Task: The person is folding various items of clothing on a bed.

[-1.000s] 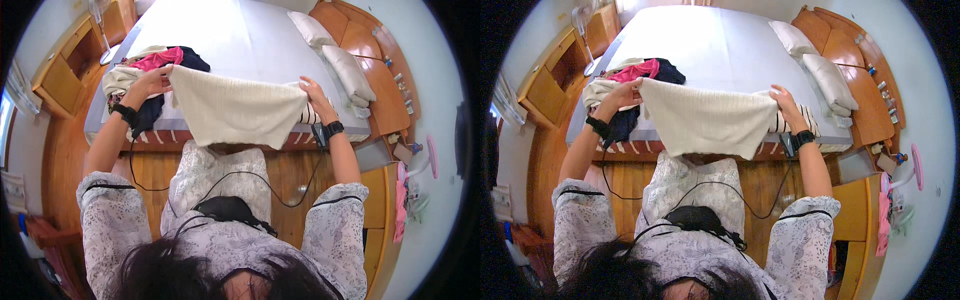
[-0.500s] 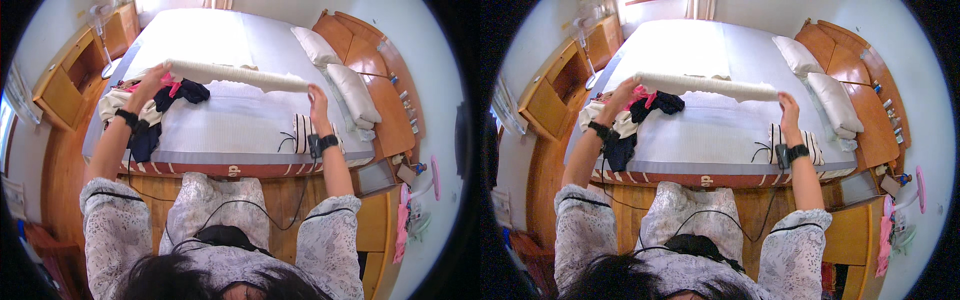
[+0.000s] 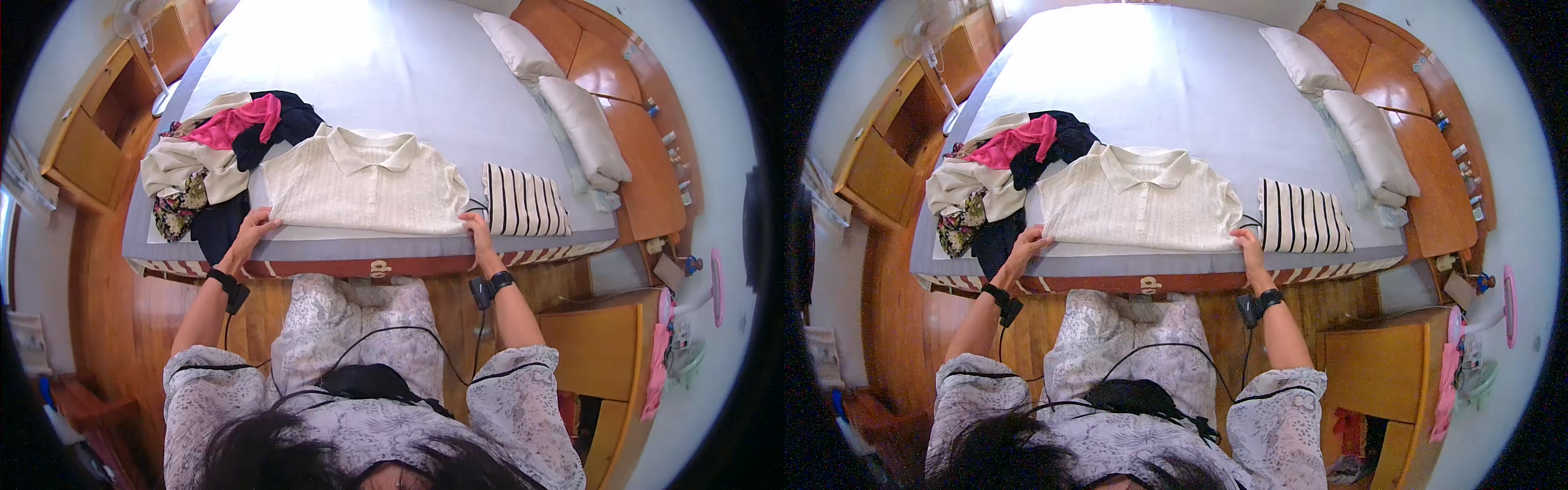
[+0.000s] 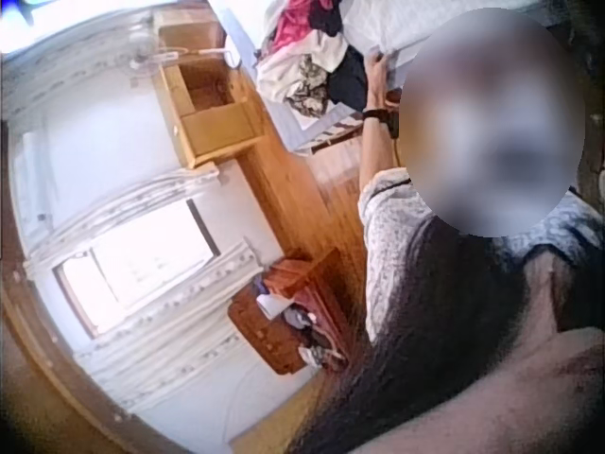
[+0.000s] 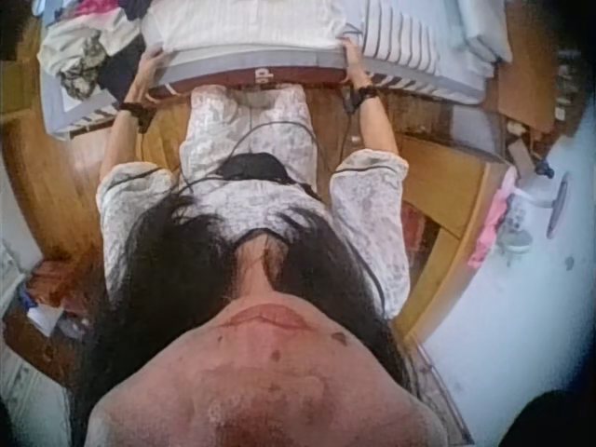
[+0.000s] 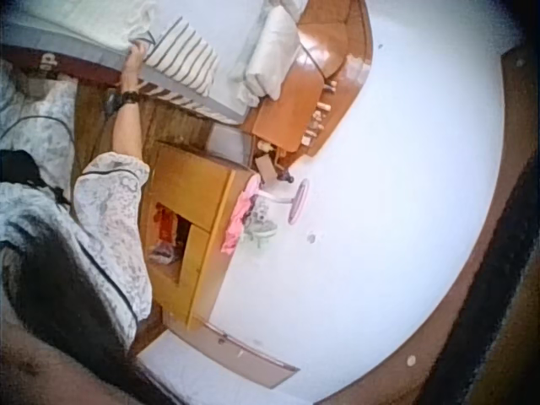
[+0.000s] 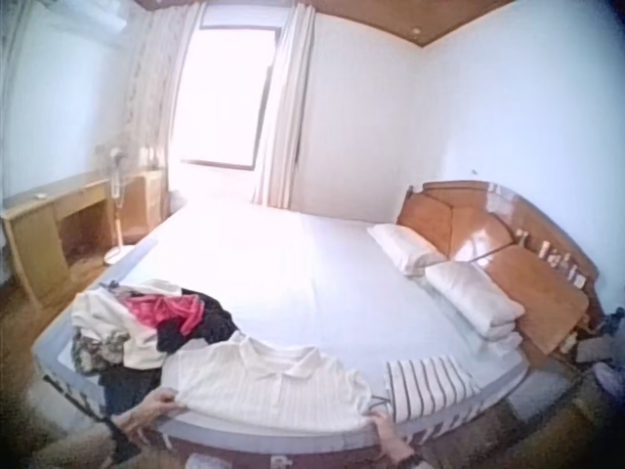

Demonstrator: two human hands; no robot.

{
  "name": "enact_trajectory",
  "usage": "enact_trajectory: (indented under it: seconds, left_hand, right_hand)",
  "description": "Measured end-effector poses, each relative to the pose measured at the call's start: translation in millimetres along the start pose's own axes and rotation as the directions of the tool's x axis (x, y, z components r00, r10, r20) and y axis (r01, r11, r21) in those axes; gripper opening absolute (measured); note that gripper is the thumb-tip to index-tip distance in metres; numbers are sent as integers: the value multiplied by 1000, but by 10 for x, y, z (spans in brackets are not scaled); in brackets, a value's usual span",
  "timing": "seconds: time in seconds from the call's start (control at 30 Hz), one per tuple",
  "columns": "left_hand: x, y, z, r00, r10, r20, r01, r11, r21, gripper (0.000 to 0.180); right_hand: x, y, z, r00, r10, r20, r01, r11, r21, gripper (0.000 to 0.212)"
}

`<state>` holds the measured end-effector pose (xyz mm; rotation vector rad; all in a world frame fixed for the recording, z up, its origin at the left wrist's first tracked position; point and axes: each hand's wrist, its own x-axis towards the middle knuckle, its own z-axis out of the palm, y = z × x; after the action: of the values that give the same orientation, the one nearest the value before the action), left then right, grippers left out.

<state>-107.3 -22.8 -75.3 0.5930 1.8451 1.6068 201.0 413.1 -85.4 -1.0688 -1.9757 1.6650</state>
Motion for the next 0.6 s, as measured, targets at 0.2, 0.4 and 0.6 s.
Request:
enact_trajectory:
  seconds: [0.2,0.4,0.6]
  left_hand:
    - [-13,-5,27,1000,-25,-10,24,999,-33,16]
    - [-31,-56,-91,994,-108,-16,103,975,-196,10]
    - [20,-61,-12,997,-63,-54,53,984,-168,7]
  right_hand:
    - [35,152,-61,998,47,33,-50,994,95,28]
    - [-125,-4,-34,999,24,24,-31,949,314,22]
    - [-104,91,-78,994,-11,-108,44,950,309,16]
